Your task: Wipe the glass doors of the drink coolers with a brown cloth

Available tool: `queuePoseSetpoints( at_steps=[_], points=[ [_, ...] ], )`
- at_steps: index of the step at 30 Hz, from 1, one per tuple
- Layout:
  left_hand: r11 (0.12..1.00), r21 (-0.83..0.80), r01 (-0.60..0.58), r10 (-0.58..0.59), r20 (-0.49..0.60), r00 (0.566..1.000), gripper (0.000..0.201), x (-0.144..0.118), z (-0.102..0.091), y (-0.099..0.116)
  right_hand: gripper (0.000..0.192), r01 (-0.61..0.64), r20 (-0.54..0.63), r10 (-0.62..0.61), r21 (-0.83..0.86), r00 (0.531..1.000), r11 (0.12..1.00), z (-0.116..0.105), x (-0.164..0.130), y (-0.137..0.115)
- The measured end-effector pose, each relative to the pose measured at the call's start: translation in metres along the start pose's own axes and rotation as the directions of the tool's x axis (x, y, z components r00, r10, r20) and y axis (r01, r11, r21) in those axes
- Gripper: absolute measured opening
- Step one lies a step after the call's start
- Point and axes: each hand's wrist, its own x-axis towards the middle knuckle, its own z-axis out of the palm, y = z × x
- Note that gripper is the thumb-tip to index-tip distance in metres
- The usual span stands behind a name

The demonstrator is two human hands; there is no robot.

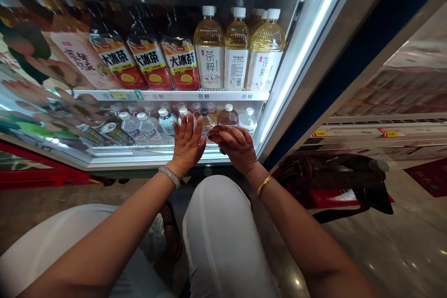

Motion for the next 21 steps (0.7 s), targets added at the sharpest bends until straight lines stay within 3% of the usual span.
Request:
queuePoseSetpoints(
  at_steps=[5,8,11,17,21],
  points=[
    [0.997,-0.031,0.064,-0.064,-0.011,0.998,0.067,0.003,-0.013,-0.004,0.021,-0.181,-0.06,0.177,-0.067,0.982,0.981,0.007,0.034,-0.017],
    [0.993,-0.022,0.117,-0.117,-0.014,0.993,0.067,0.004,-0.021,-0.012,0.025,-0.064,-0.023,0.063,-0.048,0.998,0.997,0.017,0.039,-0.034],
    [0.992,-0.002,0.128,-0.129,-0.015,0.992,0.063,0.003,-0.023,-0.02,0.026,0.035,-0.003,-0.035,-0.025,0.999,0.999,0.016,0.033,-0.036],
    [0.991,-0.001,0.135,-0.135,-0.019,0.991,0.063,0.005,-0.026,-0.026,0.025,-0.099,-0.001,0.099,-0.027,0.995,0.995,0.007,0.06,-0.029],
    [0.989,0.014,0.15,-0.15,-0.019,0.989,0.07,0.007,-0.035,-0.031,0.024,0.032,0.048,-0.033,0.014,0.998,0.999,0.016,0.073,-0.044]
  ],
)
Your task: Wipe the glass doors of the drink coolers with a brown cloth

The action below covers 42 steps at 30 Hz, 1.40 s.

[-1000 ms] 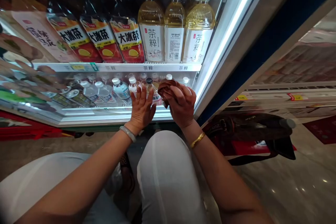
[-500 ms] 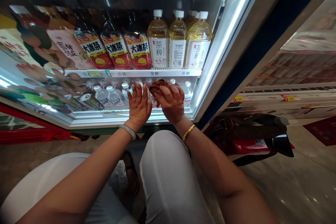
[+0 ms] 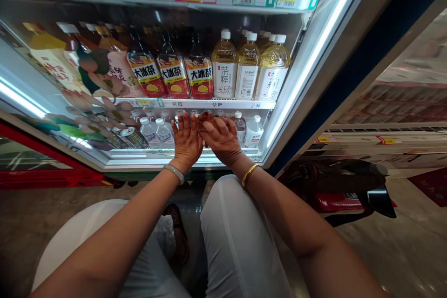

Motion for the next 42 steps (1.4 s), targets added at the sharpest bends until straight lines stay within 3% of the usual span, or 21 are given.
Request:
queuePoseSetpoints(
  at_steps=[2,6,9,12,16,21,26,32,35,38,42],
  points=[
    [1.0,0.009,0.001,-0.001,0.006,1.0,0.068,-0.001,-0.005,-0.004,0.024,0.082,0.032,-0.082,0.021,0.996,0.996,0.0,-0.004,-0.002],
    [1.0,0.017,0.012,-0.012,0.0,1.0,0.064,-0.007,-0.012,-0.009,0.03,0.115,0.056,-0.117,0.038,0.992,0.993,-0.011,-0.01,0.007],
    [1.0,0.016,0.011,-0.011,0.0,1.0,0.065,-0.009,-0.017,-0.012,0.032,0.047,0.054,-0.048,0.018,0.997,0.999,-0.013,0.003,0.003],
    [1.0,0.018,-0.006,0.006,0.002,1.0,0.069,-0.006,-0.024,-0.021,0.031,-0.019,0.122,0.019,-0.002,0.992,1.0,-0.005,0.021,-0.018],
    [0.995,0.03,-0.095,0.094,0.044,0.995,0.073,-0.002,-0.041,-0.04,0.027,0.102,0.207,-0.107,0.036,0.972,0.994,0.005,0.03,-0.034],
    [0.983,0.036,-0.179,0.174,0.104,0.979,0.065,0.004,-0.063,-0.055,0.03,0.165,0.227,-0.18,0.084,0.957,0.983,-0.001,0.046,-0.022],
    [0.988,0.017,-0.151,0.149,0.072,0.986,0.072,0.01,-0.074,-0.069,0.051,-0.019,0.143,0.013,0.041,0.99,0.999,0.015,0.06,-0.049],
    [0.979,0.019,-0.201,0.197,0.124,0.972,0.069,0.004,-0.082,-0.088,0.033,-0.116,0.01,0.115,0.077,0.993,0.99,0.039,0.019,-0.08],
    [0.97,0.034,-0.242,0.235,0.144,0.961,0.07,0.0,-0.081,-0.091,0.033,-0.259,0.011,0.259,0.082,0.966,0.962,0.035,0.025,-0.083],
    [0.978,0.041,-0.203,0.196,0.136,0.971,0.072,-0.002,-0.077,-0.093,0.045,-0.394,0.066,0.389,0.091,0.919,0.915,0.035,0.047,-0.094],
    [0.976,0.051,-0.211,0.204,0.127,0.971,0.074,-0.007,-0.075,-0.097,0.042,-0.392,0.094,0.384,0.082,0.918,0.916,0.045,0.046,-0.115]
  ],
)
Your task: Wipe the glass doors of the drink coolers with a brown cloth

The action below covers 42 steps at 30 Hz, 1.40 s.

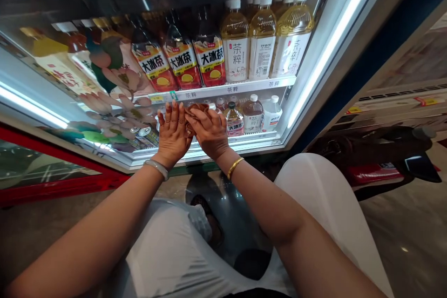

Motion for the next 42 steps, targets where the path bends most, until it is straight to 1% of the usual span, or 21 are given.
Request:
queuePoseSetpoints(
  at_steps=[2,4,7,9,11,13,16,18,19,21,23,25,27,30,32,33,35,38,40,42],
  points=[
    [0.999,0.025,-0.035,0.035,-0.018,0.999,0.074,-0.006,-0.001,-0.001,0.035,0.032,0.003,-0.033,0.009,0.999,0.999,0.005,-0.012,0.002],
    [0.997,0.053,-0.058,0.06,-0.03,0.998,0.074,-0.012,-0.002,-0.002,0.029,0.022,-0.005,-0.022,0.031,1.0,0.999,0.004,-0.016,0.006],
    [0.997,0.071,-0.028,0.03,-0.029,0.999,0.076,-0.017,-0.003,-0.004,0.03,-0.05,-0.043,0.052,0.055,0.998,0.997,-0.002,-0.001,0.005],
    [0.998,0.065,0.007,-0.005,-0.028,1.0,0.076,-0.018,-0.002,-0.007,0.035,-0.05,-0.037,0.053,0.062,0.998,0.997,-0.004,0.011,-0.004],
    [0.998,0.054,0.015,-0.014,-0.028,1.0,0.076,-0.018,-0.002,-0.011,0.042,-0.004,-0.008,0.004,0.071,1.0,0.997,0.0,0.012,-0.012],
    [0.999,0.046,0.001,0.0,-0.034,0.999,0.076,-0.018,-0.001,-0.015,0.043,0.073,0.014,-0.074,0.087,0.997,0.994,0.009,0.0,-0.015],
    [0.999,0.038,-0.017,0.019,-0.03,0.999,0.078,-0.02,0.001,-0.014,0.032,0.16,0.009,-0.162,0.101,0.987,0.982,0.02,-0.025,-0.005],
    [0.999,0.03,-0.021,0.022,-0.01,1.0,0.078,-0.021,0.0,-0.01,0.028,0.161,-0.004,-0.161,0.098,0.987,0.982,0.019,-0.03,0.005],
    [1.0,0.025,-0.019,0.019,-0.003,1.0,0.078,-0.021,-0.001,-0.008,0.028,0.148,-0.012,-0.148,0.095,0.989,0.984,0.015,-0.027,0.008],
    [1.0,0.019,0.003,-0.003,-0.005,1.0,0.08,-0.019,-0.005,-0.004,0.031,0.114,-0.024,-0.113,0.09,0.993,0.989,0.004,-0.013,0.011],
    [0.999,0.021,0.045,-0.044,-0.035,0.998,0.083,-0.014,-0.01,-0.001,0.037,0.082,-0.024,-0.08,0.081,0.996,0.993,-0.006,0.005,0.01],
    [0.996,0.025,0.084,-0.082,-0.074,0.994,0.085,-0.008,-0.014,-0.001,0.041,0.091,-0.022,-0.09,0.065,0.996,0.994,-0.008,0.013,0.006],
    [0.995,0.02,0.102,-0.099,-0.095,0.99,0.085,-0.005,-0.015,-0.001,0.037,0.164,-0.03,-0.163,0.054,0.986,0.985,-0.001,0.007,0.004],
    [0.997,0.006,0.075,-0.075,-0.061,0.995,0.078,-0.006,-0.013,-0.002,0.028,0.28,-0.048,-0.277,0.06,0.96,0.958,0.017,-0.019,0.007],
    [0.998,-0.003,0.055,-0.055,-0.016,0.998,0.074,-0.01,-0.011,0.0,0.022,0.3,-0.054,-0.297,0.072,0.953,0.951,0.022,-0.031,0.012],
    [0.998,-0.008,0.056,-0.056,-0.002,0.998,0.073,-0.011,-0.01,0.001,0.02,0.297,-0.057,-0.293,0.079,0.955,0.952,0.02,-0.031,0.014],
    [0.997,-0.015,0.073,-0.073,0.005,0.997,0.071,-0.013,-0.012,0.003,0.022,0.264,-0.065,-0.259,0.089,0.964,0.96,0.01,-0.018,0.016],
    [0.995,-0.006,0.098,-0.098,-0.029,0.995,0.069,-0.008,-0.017,0.004,0.029,0.165,-0.064,-0.159,0.086,0.985,0.983,-0.011,0.02,0.014],
    [0.994,-0.005,0.112,-0.112,-0.068,0.991,0.07,-0.002,-0.021,0.004,0.031,0.088,-0.016,-0.087,0.067,0.996,0.994,-0.02,0.041,0.01],
    [0.992,-0.018,0.126,-0.127,-0.107,0.986,0.071,0.004,-0.024,0.003,0.032,0.086,0.064,-0.09,0.055,0.994,0.995,-0.022,0.045,0.005]
  ],
)
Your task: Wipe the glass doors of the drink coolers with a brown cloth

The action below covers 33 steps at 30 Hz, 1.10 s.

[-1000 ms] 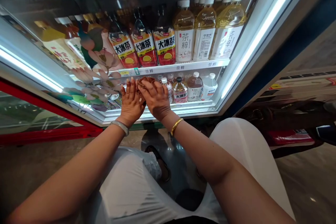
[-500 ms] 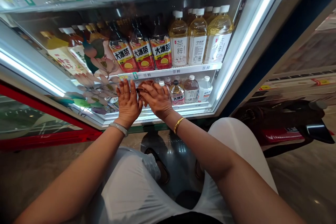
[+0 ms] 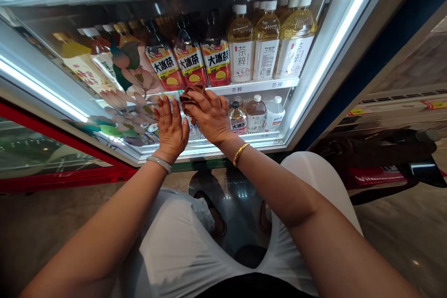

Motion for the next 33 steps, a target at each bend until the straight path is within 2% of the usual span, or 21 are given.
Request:
queuePoseSetpoints(
  at_steps=[3,6,8,11,15,17,21,24,27,29,33],
  points=[
    [1.0,-0.022,0.016,-0.017,-0.021,1.0,0.075,0.005,0.0,0.001,0.034,0.119,0.11,-0.12,0.013,0.987,0.993,0.009,-0.02,-0.004],
    [0.999,-0.029,0.036,-0.036,0.009,0.999,0.078,0.005,0.001,0.002,0.027,0.228,0.167,-0.233,0.049,0.958,0.972,0.016,-0.045,0.0],
    [0.999,-0.018,0.047,-0.047,0.027,0.999,0.077,0.003,0.0,0.002,0.025,0.259,0.191,-0.267,0.069,0.945,0.963,0.012,-0.045,0.006],
    [0.998,-0.007,0.068,-0.068,0.022,0.997,0.077,0.003,-0.004,0.001,0.028,0.221,0.172,-0.228,0.059,0.958,0.974,-0.004,-0.021,0.016],
    [0.995,-0.044,0.089,-0.088,0.02,0.996,0.079,0.008,-0.009,0.003,0.031,0.111,0.045,-0.11,-0.013,0.993,0.994,-0.021,0.009,0.022],
    [0.994,-0.064,0.092,-0.09,0.026,0.996,0.078,0.01,-0.008,0.006,0.029,0.142,0.045,-0.141,-0.02,0.989,0.99,-0.019,0.002,0.022],
    [0.996,-0.07,0.063,-0.059,0.058,0.997,0.073,0.007,-0.003,0.014,0.027,0.282,0.151,-0.283,0.026,0.947,0.959,-0.008,-0.028,0.028],
    [0.997,-0.063,0.044,-0.038,0.088,0.995,0.069,0.006,-0.002,0.022,0.028,0.221,0.148,-0.224,0.038,0.963,0.975,-0.015,-0.021,0.037],
    [0.997,-0.071,0.043,-0.036,0.099,0.994,0.066,0.01,-0.003,0.03,0.03,0.122,0.046,-0.123,0.03,0.991,0.992,-0.032,0.008,0.044],
    [0.996,-0.077,0.047,-0.04,0.089,0.995,0.066,0.014,-0.001,0.035,0.033,0.105,0.004,-0.105,0.027,0.994,0.994,-0.038,0.018,0.044],
    [0.998,-0.066,0.021,-0.016,0.079,0.997,0.07,0.02,0.006,0.04,0.03,0.178,0.08,-0.179,0.025,0.981,0.984,-0.028,-0.004,0.038]
  ],
)
